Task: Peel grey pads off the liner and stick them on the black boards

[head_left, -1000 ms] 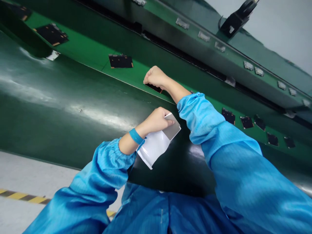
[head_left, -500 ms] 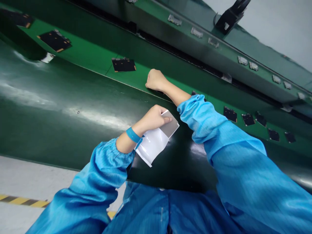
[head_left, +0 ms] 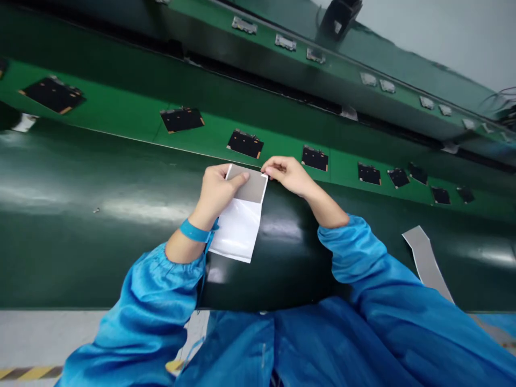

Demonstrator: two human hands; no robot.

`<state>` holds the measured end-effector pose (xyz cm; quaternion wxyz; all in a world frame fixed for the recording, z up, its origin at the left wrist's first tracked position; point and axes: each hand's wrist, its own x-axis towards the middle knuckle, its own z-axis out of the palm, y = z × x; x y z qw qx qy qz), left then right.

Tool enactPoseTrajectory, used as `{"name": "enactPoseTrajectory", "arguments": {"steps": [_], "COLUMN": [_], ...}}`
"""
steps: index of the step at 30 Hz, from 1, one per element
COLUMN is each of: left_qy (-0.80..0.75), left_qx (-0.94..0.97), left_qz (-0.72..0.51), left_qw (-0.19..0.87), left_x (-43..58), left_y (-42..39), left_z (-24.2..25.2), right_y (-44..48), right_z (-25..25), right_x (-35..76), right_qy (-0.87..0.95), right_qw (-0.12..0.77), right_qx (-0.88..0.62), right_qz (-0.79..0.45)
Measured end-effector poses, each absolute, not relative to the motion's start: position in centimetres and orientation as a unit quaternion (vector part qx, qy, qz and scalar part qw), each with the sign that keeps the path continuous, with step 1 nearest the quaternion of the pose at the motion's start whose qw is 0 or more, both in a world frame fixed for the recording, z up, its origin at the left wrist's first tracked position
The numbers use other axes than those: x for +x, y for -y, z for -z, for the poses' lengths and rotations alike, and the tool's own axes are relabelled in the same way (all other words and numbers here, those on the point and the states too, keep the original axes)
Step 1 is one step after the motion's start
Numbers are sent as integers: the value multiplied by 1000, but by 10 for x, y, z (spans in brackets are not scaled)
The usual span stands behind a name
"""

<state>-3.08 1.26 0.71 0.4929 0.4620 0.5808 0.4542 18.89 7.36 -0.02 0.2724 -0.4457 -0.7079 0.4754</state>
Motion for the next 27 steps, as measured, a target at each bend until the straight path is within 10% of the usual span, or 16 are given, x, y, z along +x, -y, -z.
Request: {"name": "enactPoseTrajectory", "arguments": {"steps": [27], "left_qy": [-593], "left_qx": [498], "left_qz": [-411], "left_qw": [481], "left_x": [-28], "left_y": [-11], "left_z": [-8], "right_y": [-32], "right_z": [11], "right_x": [174], "right_qy": [737], "right_qw": [419], "right_qx": [-437], "right_qz": [-301]}}
